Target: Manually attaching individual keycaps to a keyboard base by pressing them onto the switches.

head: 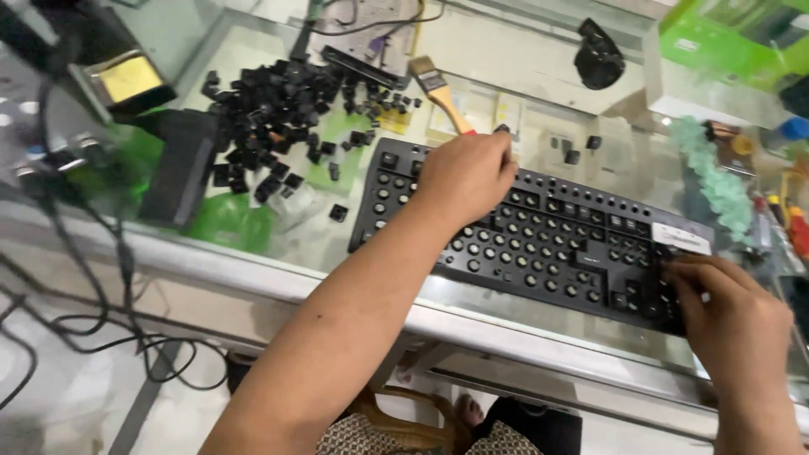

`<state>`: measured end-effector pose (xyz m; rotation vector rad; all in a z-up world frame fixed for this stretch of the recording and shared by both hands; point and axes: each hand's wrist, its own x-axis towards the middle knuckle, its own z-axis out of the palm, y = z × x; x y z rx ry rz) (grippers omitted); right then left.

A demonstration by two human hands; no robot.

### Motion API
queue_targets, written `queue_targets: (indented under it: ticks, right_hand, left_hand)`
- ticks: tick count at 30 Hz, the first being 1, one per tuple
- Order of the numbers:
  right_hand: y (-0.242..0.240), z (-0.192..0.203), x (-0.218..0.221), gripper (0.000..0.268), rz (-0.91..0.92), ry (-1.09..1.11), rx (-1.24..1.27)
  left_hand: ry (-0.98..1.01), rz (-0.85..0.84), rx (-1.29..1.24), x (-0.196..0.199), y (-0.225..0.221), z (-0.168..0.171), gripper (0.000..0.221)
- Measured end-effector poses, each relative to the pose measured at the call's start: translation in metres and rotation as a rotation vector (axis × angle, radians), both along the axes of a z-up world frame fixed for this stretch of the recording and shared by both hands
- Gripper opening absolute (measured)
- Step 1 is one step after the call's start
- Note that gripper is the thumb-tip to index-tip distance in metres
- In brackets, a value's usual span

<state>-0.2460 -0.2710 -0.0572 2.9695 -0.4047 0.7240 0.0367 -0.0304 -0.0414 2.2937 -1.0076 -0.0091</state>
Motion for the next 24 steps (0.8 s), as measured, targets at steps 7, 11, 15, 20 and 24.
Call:
queue_targets:
  ticks: [7,11,15,20,24]
  right_hand:
    - [-0.018,-0.028,0.000,0.010,0.071,-0.108,0.140]
    - [-0.034,-0.043,0.007,0.010,0.107,-0.146,0.165]
    - [-0.023,-0.041,0.002,0.019,0.076,-0.147,0.130]
    - [-0.010,-0.034,0.001,0.022,-0.026,-0.154,0.254]
    - [-0.008,-0.035,-0.002,0.020,0.039,-0.289,0.391]
  left_hand:
    - [0.109,0.006,-0.071,0.008,0.015,0.013,0.017]
    - [0.169,0.206,-0.154,0.029,0.066,0.052,0.012]
    - [-0.046,0.429,0.178,0.075,0.128,0.033,0.033]
    - [-0.302,0.368,0.401,0.112,0.143,-0.007,0.016]
    - [-0.270,0.383,0.435,0.107,0.132,0.005,0.037]
